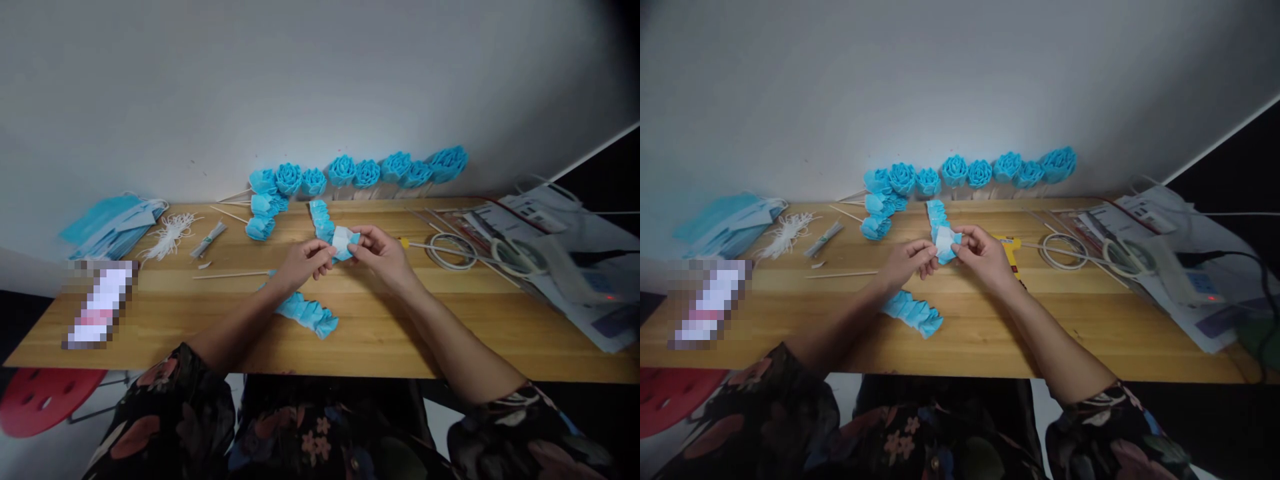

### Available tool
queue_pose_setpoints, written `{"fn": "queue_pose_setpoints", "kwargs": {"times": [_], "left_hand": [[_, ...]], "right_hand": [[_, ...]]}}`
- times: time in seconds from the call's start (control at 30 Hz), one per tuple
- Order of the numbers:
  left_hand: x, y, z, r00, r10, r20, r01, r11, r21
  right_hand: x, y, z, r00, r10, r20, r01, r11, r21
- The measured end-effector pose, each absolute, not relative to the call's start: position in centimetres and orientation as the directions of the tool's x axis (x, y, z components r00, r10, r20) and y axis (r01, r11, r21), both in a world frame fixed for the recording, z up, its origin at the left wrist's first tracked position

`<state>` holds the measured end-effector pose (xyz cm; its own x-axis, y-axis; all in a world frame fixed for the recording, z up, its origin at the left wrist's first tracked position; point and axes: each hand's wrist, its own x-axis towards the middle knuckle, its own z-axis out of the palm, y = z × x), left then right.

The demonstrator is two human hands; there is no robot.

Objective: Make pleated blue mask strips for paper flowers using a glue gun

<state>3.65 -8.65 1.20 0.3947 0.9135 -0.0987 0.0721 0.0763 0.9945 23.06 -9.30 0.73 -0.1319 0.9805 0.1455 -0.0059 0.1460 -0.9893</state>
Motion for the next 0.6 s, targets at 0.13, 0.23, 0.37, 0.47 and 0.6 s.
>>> {"fn": "queue_pose_setpoints", "kwargs": {"times": [0.13, 0.23, 0.37, 0.47, 0.6], "left_hand": [[3.76, -8.82, 1.23, 0.427, 0.898, -0.103, 0.058, 0.086, 0.995], [3.69, -8.94, 1.38, 0.448, 0.890, -0.088, 0.046, 0.075, 0.996], [3.56, -9.06, 1.53, 0.465, 0.881, -0.090, 0.044, 0.079, 0.996], [3.57, -9.14, 1.39, 0.472, 0.876, -0.097, 0.055, 0.081, 0.995], [3.64, -9.06, 1.08, 0.450, 0.888, -0.098, 0.044, 0.087, 0.995]], "right_hand": [[22.74, -9.57, 0.99, -0.148, 0.978, 0.145, 0.001, 0.147, -0.989], [22.58, -9.67, 1.10, -0.138, 0.979, 0.152, 0.005, 0.154, -0.988], [22.57, -9.54, 0.92, -0.127, 0.982, 0.143, 0.003, 0.144, -0.990], [22.56, -9.56, 0.80, -0.122, 0.983, 0.136, -0.003, 0.137, -0.991], [22.56, -10.02, 1.26, -0.149, 0.976, 0.159, 0.031, 0.166, -0.986]]}}
